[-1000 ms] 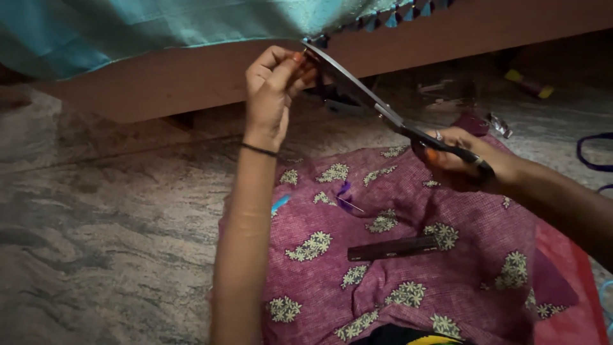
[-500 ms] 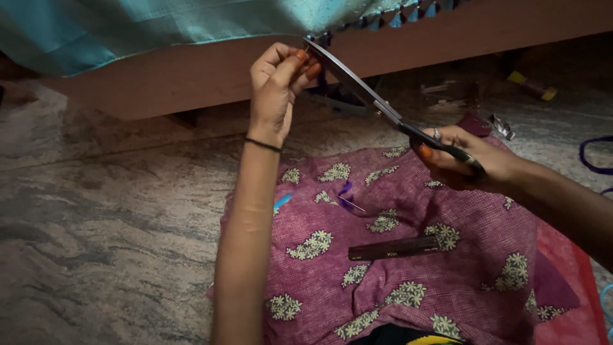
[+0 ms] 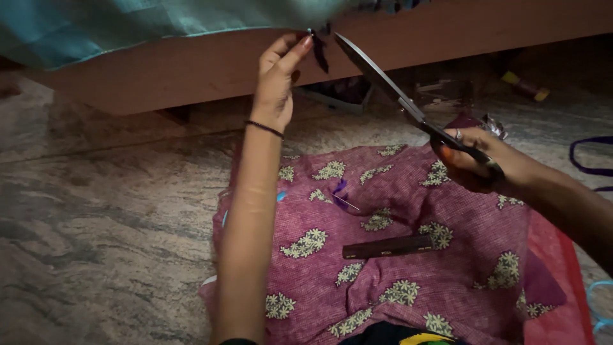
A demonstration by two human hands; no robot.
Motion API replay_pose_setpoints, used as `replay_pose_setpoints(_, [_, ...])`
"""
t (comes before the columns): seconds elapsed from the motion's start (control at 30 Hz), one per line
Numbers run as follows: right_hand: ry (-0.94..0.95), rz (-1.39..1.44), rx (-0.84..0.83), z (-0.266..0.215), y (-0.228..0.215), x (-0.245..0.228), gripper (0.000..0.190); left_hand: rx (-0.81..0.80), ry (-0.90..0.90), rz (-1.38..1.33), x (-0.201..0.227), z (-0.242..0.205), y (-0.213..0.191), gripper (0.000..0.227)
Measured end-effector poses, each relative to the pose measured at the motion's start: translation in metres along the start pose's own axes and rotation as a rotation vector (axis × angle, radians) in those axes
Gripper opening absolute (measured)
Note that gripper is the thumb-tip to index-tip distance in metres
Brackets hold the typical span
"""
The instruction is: Tying decorative tassels onto the edge of a blue fabric saree.
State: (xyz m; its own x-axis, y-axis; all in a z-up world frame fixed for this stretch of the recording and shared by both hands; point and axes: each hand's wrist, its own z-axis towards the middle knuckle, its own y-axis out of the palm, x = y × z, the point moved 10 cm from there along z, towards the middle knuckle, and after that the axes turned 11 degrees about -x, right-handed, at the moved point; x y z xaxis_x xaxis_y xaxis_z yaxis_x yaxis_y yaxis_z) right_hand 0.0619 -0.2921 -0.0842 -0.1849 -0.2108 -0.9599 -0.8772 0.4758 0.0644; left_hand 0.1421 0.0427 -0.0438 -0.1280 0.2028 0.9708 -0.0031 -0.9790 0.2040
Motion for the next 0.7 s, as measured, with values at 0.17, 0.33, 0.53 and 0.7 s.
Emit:
replay_pose_setpoints(0.17, [0.06,-0.039,0.021,0.0,-0.007,0.007,0.045,0.03,0.068,0.0,0.005,-0.001,0.002,0.015])
replay_pose_setpoints(0.33, [0.059,-0.095,0.024,0.001,-0.007,0.005,0.04,0.015,0.097,-0.034,0.004,0.003,0.001,0.015])
replay_pose_setpoints(0.53, [0.132,-0.616,0.202,-0.002,-0.032,-0.02,0.033,-0.046,0.087,-0.194,0.01,-0.011,0.022,0.016])
replay_pose_setpoints(0.7, [0.475,-1.337,0.442,-0.023,-0.044,-0.086,0.036,-0.103,0.064,0.021,-0.018,-0.026,0.024,0.017])
